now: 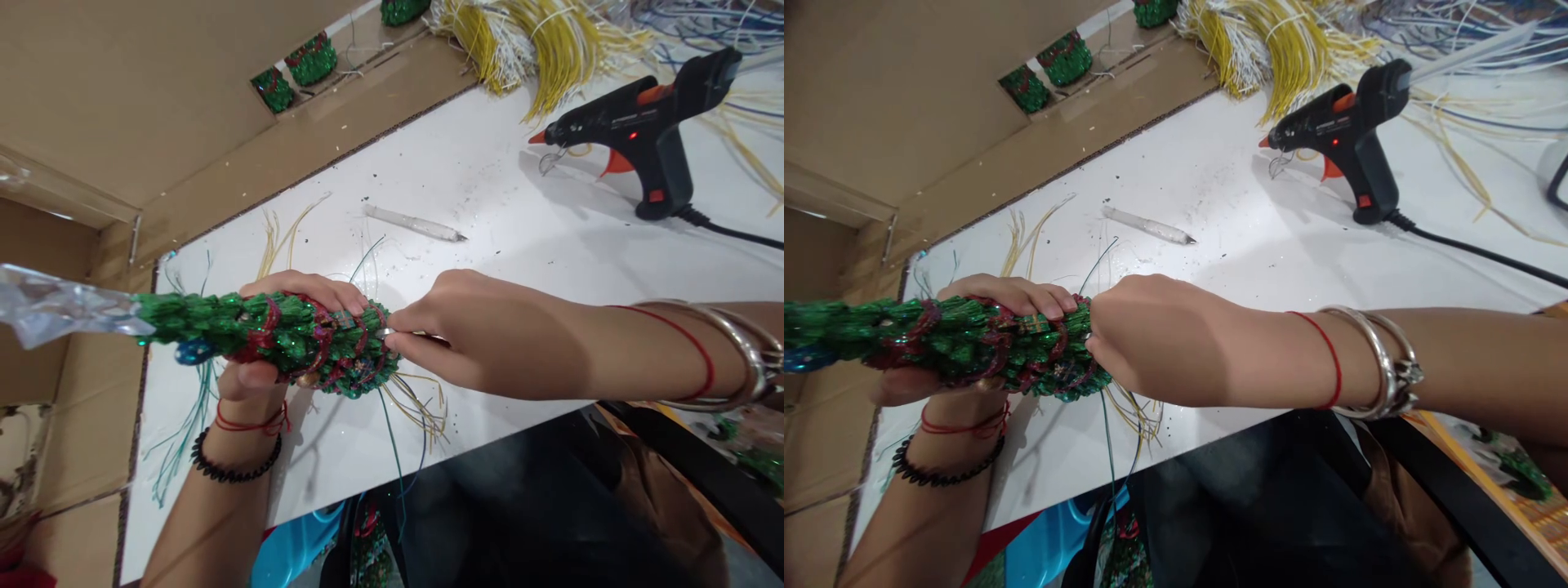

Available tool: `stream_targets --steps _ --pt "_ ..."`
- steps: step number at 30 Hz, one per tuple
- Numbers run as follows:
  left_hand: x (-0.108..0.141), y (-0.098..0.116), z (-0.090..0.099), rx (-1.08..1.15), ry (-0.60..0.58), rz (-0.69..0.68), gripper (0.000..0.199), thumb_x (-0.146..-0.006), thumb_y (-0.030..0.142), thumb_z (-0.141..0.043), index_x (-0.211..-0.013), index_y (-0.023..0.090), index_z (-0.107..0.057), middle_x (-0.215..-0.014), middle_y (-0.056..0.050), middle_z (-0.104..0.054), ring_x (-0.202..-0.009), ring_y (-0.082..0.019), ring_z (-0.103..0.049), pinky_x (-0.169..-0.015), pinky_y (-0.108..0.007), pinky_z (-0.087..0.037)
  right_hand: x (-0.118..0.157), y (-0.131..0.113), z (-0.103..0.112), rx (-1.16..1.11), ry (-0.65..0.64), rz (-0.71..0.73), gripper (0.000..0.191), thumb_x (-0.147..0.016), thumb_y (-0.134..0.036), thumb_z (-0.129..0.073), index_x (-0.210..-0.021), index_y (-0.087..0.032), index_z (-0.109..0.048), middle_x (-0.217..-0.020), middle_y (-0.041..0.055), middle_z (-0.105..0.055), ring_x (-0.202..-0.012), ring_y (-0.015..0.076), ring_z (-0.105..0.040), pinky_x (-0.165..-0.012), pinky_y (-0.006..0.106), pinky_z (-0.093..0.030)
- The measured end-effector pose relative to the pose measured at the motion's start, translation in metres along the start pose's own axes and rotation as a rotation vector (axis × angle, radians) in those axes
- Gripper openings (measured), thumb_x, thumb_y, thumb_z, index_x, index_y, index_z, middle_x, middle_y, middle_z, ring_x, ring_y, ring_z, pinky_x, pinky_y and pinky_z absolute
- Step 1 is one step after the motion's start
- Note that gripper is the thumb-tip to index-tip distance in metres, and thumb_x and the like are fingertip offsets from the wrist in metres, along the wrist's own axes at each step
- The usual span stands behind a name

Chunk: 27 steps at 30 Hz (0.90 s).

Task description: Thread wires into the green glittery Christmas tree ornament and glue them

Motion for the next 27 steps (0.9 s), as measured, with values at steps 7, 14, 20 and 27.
stream_targets --steps 7,14,20,27 --pt "0.000 0.001 -0.004 -0.018 0.013 0.006 0.057 -0.061 0.071 -0.065 -0.087 0.020 -0.071 -0.076 -0.008 -0.066 -0.076 -0.025 -0.063 -0.084 -0.044 -0.052 0.001 -0.005 -0.003 0.130 -0.016 -0.005 0.022 -0.087 -0.019 -0.048 -0.075 -0.014 -0.065 -0.055 0.0032 -0.057 -0.046 0.0102 -0.030 -0.052 0.029 -0.016" --pt "0.000 0.010 -0.017 0.005 0.013 0.084 0.056 -0.070 0.067 -0.063 -0.093 0.017 -0.069 -0.088 -0.009 -0.068 -0.086 -0.024 -0.064 -0.083 -0.040 -0.054 0.000 -0.007 0.012 0.032 -0.078 -0.113 0.027 -0.088 -0.021 -0.049 -0.064 -0.016 -0.060 -0.047 -0.0017 -0.049 -0.043 0.0084 -0.027 -0.048 0.028 -0.021" --pt "-0.002 0.017 -0.022 0.037 0.015 0.044 0.050 -0.067 0.060 -0.070 -0.090 0.015 -0.070 -0.085 -0.009 -0.068 -0.084 -0.025 -0.065 -0.082 -0.041 -0.054 0.009 -0.012 -0.003 0.220 0.000 -0.033 0.013 -0.084 -0.016 -0.053 -0.082 -0.016 -0.066 -0.052 0.0010 -0.054 -0.043 0.0117 -0.032 -0.047 0.029 -0.014" --pt "0.000 0.015 -0.018 0.015 0.057 0.125 0.052 -0.068 0.065 -0.066 -0.090 0.018 -0.070 -0.085 -0.008 -0.068 -0.087 -0.024 -0.064 -0.089 -0.042 -0.052 0.003 -0.003 0.001 0.129 -0.022 -0.052 0.035 -0.092 -0.026 -0.045 -0.062 -0.018 -0.060 -0.050 0.0004 -0.050 -0.045 0.0108 -0.024 -0.047 0.027 -0.018"
Point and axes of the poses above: each hand's wrist, its own x-axis away from the middle knuckle, its own z-axis out of the back of the hand, y = z × x, the point moved 4 cm from there along -x, towards the middle knuckle
